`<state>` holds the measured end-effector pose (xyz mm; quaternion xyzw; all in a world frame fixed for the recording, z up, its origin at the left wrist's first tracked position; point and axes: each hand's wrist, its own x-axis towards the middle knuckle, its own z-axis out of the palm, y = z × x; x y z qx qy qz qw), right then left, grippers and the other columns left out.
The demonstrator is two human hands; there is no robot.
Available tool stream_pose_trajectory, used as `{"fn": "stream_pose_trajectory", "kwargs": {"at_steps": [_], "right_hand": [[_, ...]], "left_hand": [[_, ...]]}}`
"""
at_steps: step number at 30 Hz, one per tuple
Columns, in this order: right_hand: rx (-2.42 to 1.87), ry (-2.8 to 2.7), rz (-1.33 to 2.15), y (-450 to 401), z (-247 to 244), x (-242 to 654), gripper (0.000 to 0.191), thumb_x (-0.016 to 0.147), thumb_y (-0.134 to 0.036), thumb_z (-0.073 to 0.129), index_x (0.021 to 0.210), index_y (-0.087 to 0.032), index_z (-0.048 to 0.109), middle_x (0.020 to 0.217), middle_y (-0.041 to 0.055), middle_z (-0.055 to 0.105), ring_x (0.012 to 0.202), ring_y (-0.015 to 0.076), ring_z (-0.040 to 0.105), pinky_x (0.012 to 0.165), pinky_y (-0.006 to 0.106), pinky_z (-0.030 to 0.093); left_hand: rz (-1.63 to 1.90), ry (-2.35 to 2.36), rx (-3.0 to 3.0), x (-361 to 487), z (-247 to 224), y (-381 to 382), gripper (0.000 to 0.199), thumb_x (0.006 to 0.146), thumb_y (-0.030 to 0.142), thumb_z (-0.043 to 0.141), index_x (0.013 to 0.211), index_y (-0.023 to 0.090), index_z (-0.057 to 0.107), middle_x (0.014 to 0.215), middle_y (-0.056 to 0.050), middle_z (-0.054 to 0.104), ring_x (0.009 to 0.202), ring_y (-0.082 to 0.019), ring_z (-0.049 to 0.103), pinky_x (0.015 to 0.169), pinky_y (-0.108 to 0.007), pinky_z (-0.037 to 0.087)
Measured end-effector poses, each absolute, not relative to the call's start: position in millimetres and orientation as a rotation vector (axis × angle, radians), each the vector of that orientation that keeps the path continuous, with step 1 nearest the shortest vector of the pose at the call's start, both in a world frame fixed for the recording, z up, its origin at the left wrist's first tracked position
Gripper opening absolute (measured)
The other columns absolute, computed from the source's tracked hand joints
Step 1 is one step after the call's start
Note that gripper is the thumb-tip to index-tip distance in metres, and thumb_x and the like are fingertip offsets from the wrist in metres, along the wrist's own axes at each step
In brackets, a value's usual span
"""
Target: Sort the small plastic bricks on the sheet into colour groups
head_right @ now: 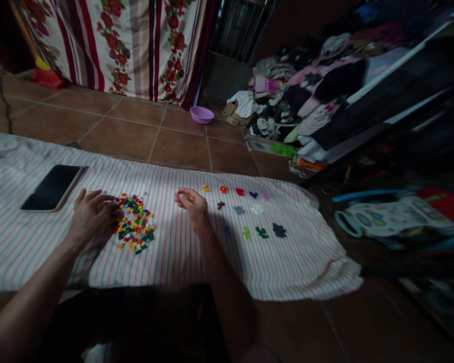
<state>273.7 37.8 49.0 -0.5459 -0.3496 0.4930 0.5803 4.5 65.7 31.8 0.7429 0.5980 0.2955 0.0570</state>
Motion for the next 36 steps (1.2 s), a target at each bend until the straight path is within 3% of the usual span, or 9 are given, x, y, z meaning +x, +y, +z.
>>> {"fn": "stream_pose_trajectory", "kwargs": {"at_steps": [13,20,25,30,36], "right_hand": [[-1.365,-0.698,0.759,10.4,67.1,385.4,0.034,0.059,-0.036,0.076,0.086,-0.019,0.065,0.075,0.001,0.067,0.062,0.0106,0.059,0.055,0.023,0.048],[-1.568,-0.579,0.28,-30.5,74.4,467.8,0.03,0.057,-0.028,0.069,0.085,-0.016,0.068,0.065,-0.0022,0.062,0.055,0.0093,0.053,0.055,0.023,0.045],[-1.908,-0.596,-0.033,-69.2,61.6,515.6,0.032,0.064,-0.028,0.059,0.089,-0.013,0.073,0.076,0.0054,0.069,0.068,0.0168,0.06,0.069,0.031,0.048],[-2.31,-0.713,-0.276,-90.9,47.8,529.1,0.032,0.071,-0.029,0.053,0.092,-0.021,0.075,0.085,0.0079,0.072,0.077,0.0223,0.061,0.075,0.036,0.046],[-2.291,-0.912,-0.514,-92.2,30.4,543.0,0.022,0.071,-0.024,0.05,0.072,-0.02,0.071,0.085,0.0068,0.071,0.089,0.0228,0.061,0.086,0.039,0.041]], "left_hand": [[0.94,1.797,2.342,12.5,26.4,68.1,0.03,0.08,0.035,0.034,0.074,0.023,0.06,0.079,-0.005,0.069,0.107,-0.027,0.06,0.114,-0.052,0.024],[0.892,1.838,2.39,11.9,29.1,70.1,0.034,0.079,0.039,0.028,0.071,0.025,0.058,0.077,-0.003,0.07,0.105,-0.026,0.062,0.112,-0.051,0.026],[0.884,1.832,2.413,12.9,32.5,68.3,0.037,0.08,0.039,0.026,0.069,0.024,0.058,0.077,-0.005,0.07,0.105,-0.028,0.062,0.11,-0.052,0.028],[0.904,1.841,2.394,12.3,29.5,69.9,0.035,0.08,0.04,0.028,0.072,0.024,0.059,0.076,-0.004,0.07,0.106,-0.027,0.061,0.112,-0.05,0.026],[0.824,1.814,2.47,12.0,27.7,73.7,0.04,0.08,0.038,0.027,0.076,0.022,0.063,0.084,-0.008,0.071,0.107,-0.029,0.06,0.111,-0.051,0.025]]}}
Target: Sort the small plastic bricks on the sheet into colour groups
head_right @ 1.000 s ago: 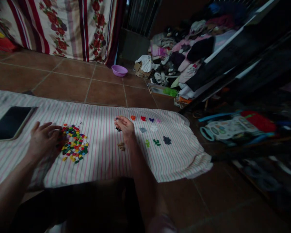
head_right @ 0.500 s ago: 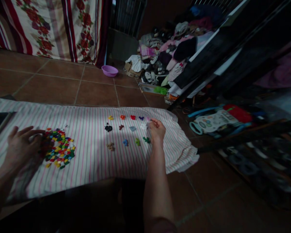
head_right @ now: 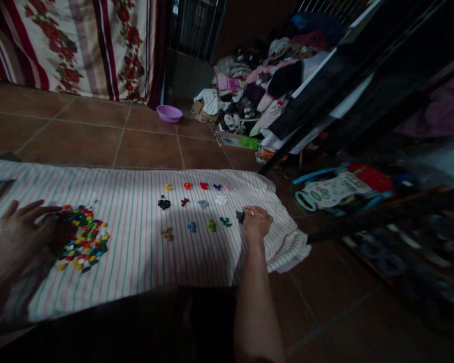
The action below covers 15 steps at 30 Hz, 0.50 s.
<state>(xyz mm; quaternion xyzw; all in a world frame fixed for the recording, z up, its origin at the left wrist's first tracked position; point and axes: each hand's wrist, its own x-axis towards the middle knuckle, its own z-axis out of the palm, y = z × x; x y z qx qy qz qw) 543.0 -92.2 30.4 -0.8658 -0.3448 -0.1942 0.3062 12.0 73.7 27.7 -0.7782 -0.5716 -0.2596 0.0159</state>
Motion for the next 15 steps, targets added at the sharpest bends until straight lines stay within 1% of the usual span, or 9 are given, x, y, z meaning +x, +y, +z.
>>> {"fn": "stream_pose_trajectory", "kwargs": {"at_steps": [4,6,10,15], "right_hand": [[-2.283,-0.987,-0.542,-89.8,20.4,550.9,0.025,0.072,-0.024,0.047,0.074,-0.018,0.071,0.088,0.0099,0.071,0.098,0.0241,0.059,0.093,0.041,0.037],[-2.284,-1.008,-0.524,-89.2,17.8,551.6,0.026,0.072,-0.023,0.046,0.074,-0.017,0.071,0.085,0.0102,0.07,0.096,0.0246,0.06,0.093,0.041,0.037],[-2.273,-1.032,-0.47,-87.5,15.7,548.9,0.026,0.071,-0.022,0.045,0.071,-0.017,0.071,0.077,0.0077,0.07,0.087,0.0234,0.063,0.09,0.04,0.039],[-2.299,-1.03,-0.441,-85.7,16.4,545.6,0.027,0.071,-0.024,0.045,0.069,-0.018,0.071,0.077,0.0074,0.071,0.087,0.0226,0.063,0.089,0.037,0.039]], "left_hand": [[-0.804,-1.759,-2.412,15.5,28.1,74.9,0.044,0.082,0.039,0.026,0.076,0.021,0.066,0.087,-0.008,0.072,0.107,-0.03,0.06,0.109,-0.052,0.028],[-0.817,-1.75,-2.41,17.5,28.0,75.0,0.044,0.083,0.039,0.026,0.077,0.021,0.066,0.087,-0.007,0.072,0.106,-0.029,0.06,0.109,-0.052,0.028],[-0.841,-1.745,-2.402,19.0,26.3,75.3,0.045,0.084,0.039,0.026,0.078,0.022,0.067,0.086,-0.006,0.073,0.106,-0.029,0.06,0.11,-0.053,0.027],[-0.875,-1.732,-2.409,16.6,21.8,77.1,0.041,0.081,0.037,0.029,0.077,0.024,0.067,0.085,-0.005,0.072,0.106,-0.028,0.06,0.109,-0.052,0.027]]}}
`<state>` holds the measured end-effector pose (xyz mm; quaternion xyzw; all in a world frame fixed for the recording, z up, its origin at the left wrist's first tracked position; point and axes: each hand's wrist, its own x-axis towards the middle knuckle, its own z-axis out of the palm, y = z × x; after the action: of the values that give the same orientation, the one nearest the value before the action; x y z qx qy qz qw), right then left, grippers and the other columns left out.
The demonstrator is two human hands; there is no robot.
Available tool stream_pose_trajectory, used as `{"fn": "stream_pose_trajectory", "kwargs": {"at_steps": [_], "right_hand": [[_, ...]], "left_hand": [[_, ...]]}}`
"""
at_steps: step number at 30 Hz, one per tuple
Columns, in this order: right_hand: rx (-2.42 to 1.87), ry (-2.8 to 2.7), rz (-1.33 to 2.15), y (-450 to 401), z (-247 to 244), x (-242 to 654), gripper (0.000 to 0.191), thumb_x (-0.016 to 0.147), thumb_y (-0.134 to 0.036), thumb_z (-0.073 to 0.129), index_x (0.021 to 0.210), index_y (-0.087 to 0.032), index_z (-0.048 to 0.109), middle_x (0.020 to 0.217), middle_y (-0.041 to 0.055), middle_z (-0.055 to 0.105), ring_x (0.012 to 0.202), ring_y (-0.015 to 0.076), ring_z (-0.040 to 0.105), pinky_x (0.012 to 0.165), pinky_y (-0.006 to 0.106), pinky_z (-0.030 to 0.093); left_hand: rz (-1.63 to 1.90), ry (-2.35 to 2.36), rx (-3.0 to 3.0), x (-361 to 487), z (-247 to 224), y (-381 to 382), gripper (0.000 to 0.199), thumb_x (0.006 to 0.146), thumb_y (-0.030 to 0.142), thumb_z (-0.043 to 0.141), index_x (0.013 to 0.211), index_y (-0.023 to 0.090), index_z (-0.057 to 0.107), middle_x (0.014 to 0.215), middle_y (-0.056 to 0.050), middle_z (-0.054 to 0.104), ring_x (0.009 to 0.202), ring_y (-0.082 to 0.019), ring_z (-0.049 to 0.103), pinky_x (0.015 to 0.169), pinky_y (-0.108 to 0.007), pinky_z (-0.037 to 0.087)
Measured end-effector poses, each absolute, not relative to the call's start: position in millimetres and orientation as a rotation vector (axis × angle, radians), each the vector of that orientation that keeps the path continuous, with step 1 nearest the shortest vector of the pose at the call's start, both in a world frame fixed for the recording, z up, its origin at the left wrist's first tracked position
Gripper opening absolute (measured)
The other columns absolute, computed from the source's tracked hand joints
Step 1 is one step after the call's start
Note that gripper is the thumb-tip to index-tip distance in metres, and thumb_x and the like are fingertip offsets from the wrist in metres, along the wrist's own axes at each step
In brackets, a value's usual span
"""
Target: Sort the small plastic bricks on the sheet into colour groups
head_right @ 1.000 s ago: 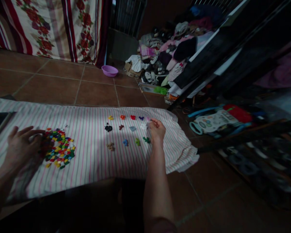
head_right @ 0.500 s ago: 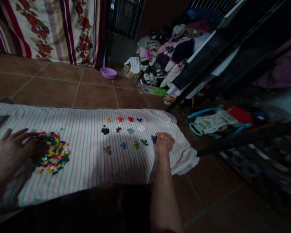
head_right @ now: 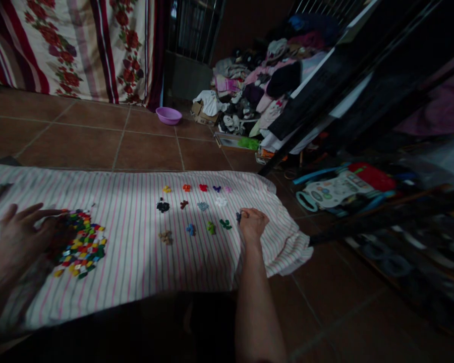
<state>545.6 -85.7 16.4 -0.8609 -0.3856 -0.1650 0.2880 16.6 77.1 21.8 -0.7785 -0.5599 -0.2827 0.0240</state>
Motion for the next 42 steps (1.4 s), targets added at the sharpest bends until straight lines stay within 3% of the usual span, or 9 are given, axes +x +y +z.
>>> {"fn": "stream_pose_trajectory", "kwargs": {"at_steps": [18,26,31,36,42], "right_hand": [[-2.48,-1.015,-0.524,-81.0,28.5,532.8,0.024,0.072,-0.024,0.042,0.063,-0.018,0.064,0.071,0.0057,0.067,0.077,0.0202,0.06,0.087,0.039,0.038],[-2.228,-1.07,-0.573,-50.5,44.7,517.8,0.022,0.071,-0.027,0.05,0.077,-0.016,0.069,0.084,0.012,0.068,0.095,0.0287,0.061,0.094,0.049,0.037],[-1.975,-1.304,-0.267,-12.6,55.1,455.1,0.027,0.075,-0.031,0.05,0.09,-0.02,0.069,0.093,0.009,0.07,0.092,0.0256,0.062,0.088,0.042,0.045],[-1.707,-1.585,-0.113,18.6,52.2,361.5,0.027,0.08,-0.026,0.048,0.094,-0.021,0.071,0.104,0.0087,0.071,0.102,0.024,0.062,0.096,0.042,0.043],[-1.431,-1.822,0.122,35.8,33.9,262.1,0.031,0.087,-0.02,0.044,0.101,-0.021,0.071,0.107,0.0086,0.069,0.102,0.0216,0.062,0.092,0.038,0.049]], "left_hand": [[-0.962,-1.789,-2.339,13.8,20.5,78.4,0.038,0.081,0.038,0.031,0.075,0.022,0.065,0.081,-0.005,0.07,0.104,-0.026,0.062,0.112,-0.053,0.027],[-0.951,-2.035,-2.333,27.6,35.6,70.2,0.034,0.079,0.025,0.035,0.083,0.02,0.068,0.092,-0.007,0.07,0.115,-0.025,0.055,0.118,-0.051,0.018],[-0.928,-1.964,-2.348,27.4,25.0,73.1,0.034,0.078,0.021,0.036,0.085,0.021,0.069,0.094,-0.007,0.07,0.116,-0.025,0.055,0.117,-0.054,0.021],[-0.947,-1.911,-2.341,29.3,15.9,76.4,0.034,0.075,0.016,0.038,0.089,0.023,0.069,0.098,-0.006,0.069,0.115,-0.024,0.055,0.116,-0.057,0.024],[-0.946,-1.938,-2.331,34.7,16.4,74.3,0.033,0.076,0.016,0.039,0.09,0.022,0.068,0.099,-0.007,0.068,0.117,-0.024,0.054,0.117,-0.056,0.021]]}}
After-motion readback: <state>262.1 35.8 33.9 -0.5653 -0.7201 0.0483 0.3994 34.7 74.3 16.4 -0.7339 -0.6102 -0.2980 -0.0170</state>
